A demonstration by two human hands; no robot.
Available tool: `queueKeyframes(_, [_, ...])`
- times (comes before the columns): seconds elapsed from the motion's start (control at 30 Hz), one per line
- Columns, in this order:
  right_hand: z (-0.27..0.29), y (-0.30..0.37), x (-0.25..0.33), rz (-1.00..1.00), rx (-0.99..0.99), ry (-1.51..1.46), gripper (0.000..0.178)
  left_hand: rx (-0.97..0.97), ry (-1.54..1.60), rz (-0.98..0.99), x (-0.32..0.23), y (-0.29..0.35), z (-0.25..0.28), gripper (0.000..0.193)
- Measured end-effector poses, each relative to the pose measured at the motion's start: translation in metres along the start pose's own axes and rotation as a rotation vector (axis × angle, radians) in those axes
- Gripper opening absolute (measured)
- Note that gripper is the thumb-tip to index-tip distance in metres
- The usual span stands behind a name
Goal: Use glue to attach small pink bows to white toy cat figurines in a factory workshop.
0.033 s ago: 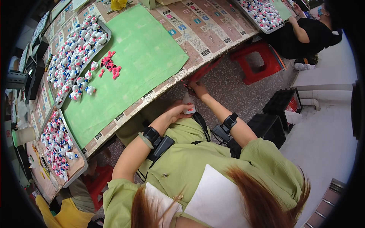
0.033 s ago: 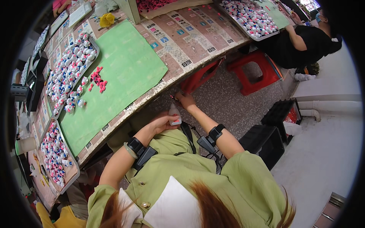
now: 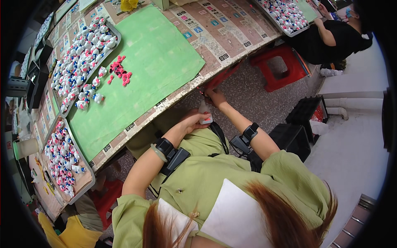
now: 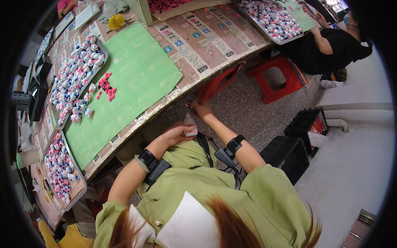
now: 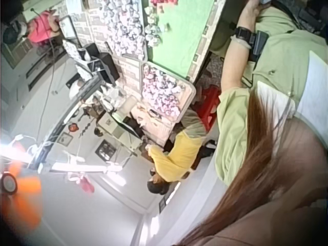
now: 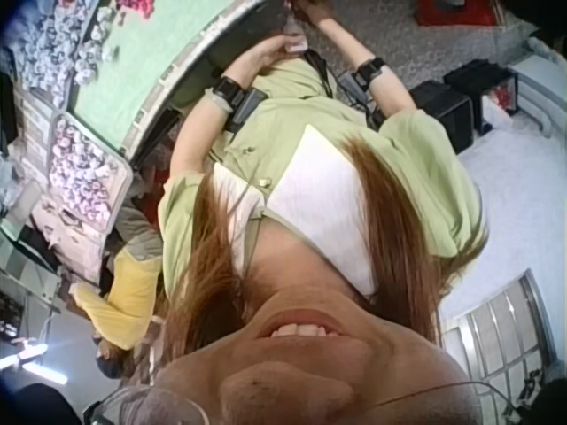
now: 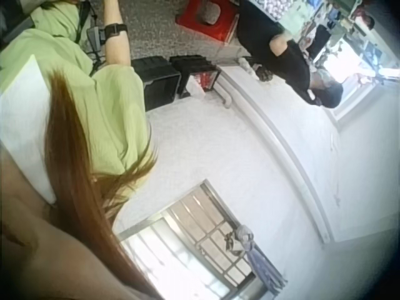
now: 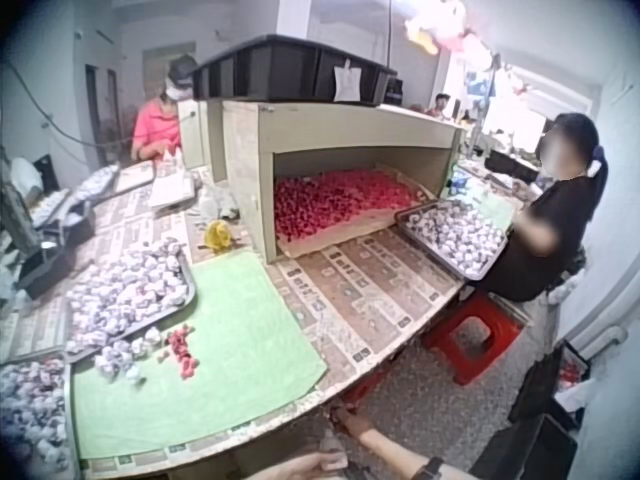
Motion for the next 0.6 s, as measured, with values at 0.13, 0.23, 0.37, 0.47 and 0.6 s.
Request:
queueKeyframes(0.13, [-0.004,-0.002,-0.003,0.001,0.044,-0.078,0.041,0.000,0.022,-0.012,0.002,-0.001,0.002,0.027])
queueKeyframes(0.23, [-0.007,0.003,0.003,-0.001,0.053,-0.114,0.040,-0.011,0.023,-0.017,0.002,0.000,0.002,0.027])
queueKeyframes(0.37, [-0.007,0.007,0.006,-0.011,0.030,-0.156,0.039,-0.021,0.026,-0.008,0.002,-0.002,0.004,0.027])
queueKeyframes(0.47, [-0.006,0.011,0.007,-0.010,0.014,-0.195,0.039,-0.017,0.032,-0.022,0.001,-0.002,0.002,0.024])
queueKeyframes(0.6, [-0.007,0.008,0.005,0.024,0.005,-0.199,0.036,0.013,0.078,-0.020,0.010,-0.008,0.007,0.020])
Point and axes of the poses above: each hand's wrist, its own y-axis away from the middle knuckle, its own z-axis out of the back of the hand, x = y × z, the point moved 7 cm from there along -y, towards the middle knuckle, and after that the axes turned 10 degrees about x, right-handed, at the moved point
